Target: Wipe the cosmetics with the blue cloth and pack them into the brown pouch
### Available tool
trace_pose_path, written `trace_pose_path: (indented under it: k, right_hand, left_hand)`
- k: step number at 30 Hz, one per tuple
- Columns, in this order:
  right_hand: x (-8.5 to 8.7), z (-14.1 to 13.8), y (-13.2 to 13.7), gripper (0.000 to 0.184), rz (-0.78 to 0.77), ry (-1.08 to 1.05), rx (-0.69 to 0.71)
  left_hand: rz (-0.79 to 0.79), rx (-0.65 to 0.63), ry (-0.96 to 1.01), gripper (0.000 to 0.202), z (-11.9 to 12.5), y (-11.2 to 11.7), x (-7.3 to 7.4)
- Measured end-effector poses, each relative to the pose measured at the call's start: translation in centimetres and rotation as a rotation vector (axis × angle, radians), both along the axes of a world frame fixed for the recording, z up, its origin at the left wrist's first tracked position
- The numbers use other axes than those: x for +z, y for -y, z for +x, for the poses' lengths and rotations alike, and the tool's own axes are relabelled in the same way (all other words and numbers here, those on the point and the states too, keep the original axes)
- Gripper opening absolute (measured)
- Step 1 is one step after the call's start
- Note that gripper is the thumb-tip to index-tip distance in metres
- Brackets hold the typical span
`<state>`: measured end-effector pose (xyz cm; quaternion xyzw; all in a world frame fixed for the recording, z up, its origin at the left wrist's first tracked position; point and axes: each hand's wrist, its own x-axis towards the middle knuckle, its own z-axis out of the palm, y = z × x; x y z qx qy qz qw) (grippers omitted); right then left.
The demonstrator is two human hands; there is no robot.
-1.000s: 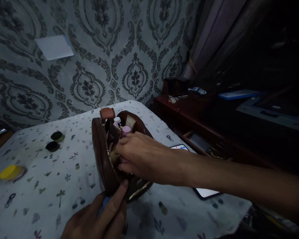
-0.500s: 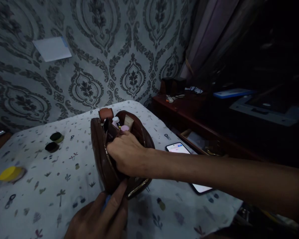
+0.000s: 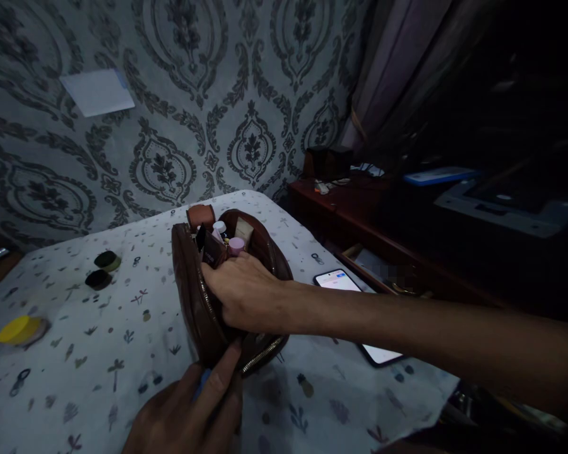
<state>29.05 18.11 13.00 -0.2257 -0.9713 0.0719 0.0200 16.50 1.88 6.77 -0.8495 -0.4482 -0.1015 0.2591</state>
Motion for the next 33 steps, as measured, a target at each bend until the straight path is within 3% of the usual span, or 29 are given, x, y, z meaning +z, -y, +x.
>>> trace_pose_path:
  k: [4, 8, 17, 23, 30, 33]
  right_hand:
    - [-0.2, 0.3, -0.3, 0.031, -0.015, -0.061, 0.032]
    - [-0.1, 0.4, -0.3, 0.015, -0.055, 0.011, 0.004]
    - [-0.6, 0.3, -0.7, 0.017, -0.101, 0.003, 0.005]
    - [-0.2, 0.1, -1.0, 0.033, -0.141, 0.010, 0.024]
    - [0.9, 1.9, -0.9, 0.033, -0.272, -0.338, -0.118]
    - [1.6, 3.1, -1.5, 0.039, -0.495, -0.576, -0.122]
  left_hand:
    - [-0.009, -0.001, -0.005, 0.032, 0.0, 0.2, -0.1]
    - [0.004, -0.007, -0.007, 0.035, -0.2, 0.1, -0.2]
    - [0.034, -0.026, -0.018, 0.037, -0.3, -0.1, -0.5]
    - [0.040, -0.043, 0.000, 0.037, -0.5, 0.0, -0.5]
    - [0.027, -0.033, -0.017, 0.033, -0.2, -0.4, -0.2]
    - [0.075, -0.064, -0.009, 0.033, -0.4, -0.6, -0.5]
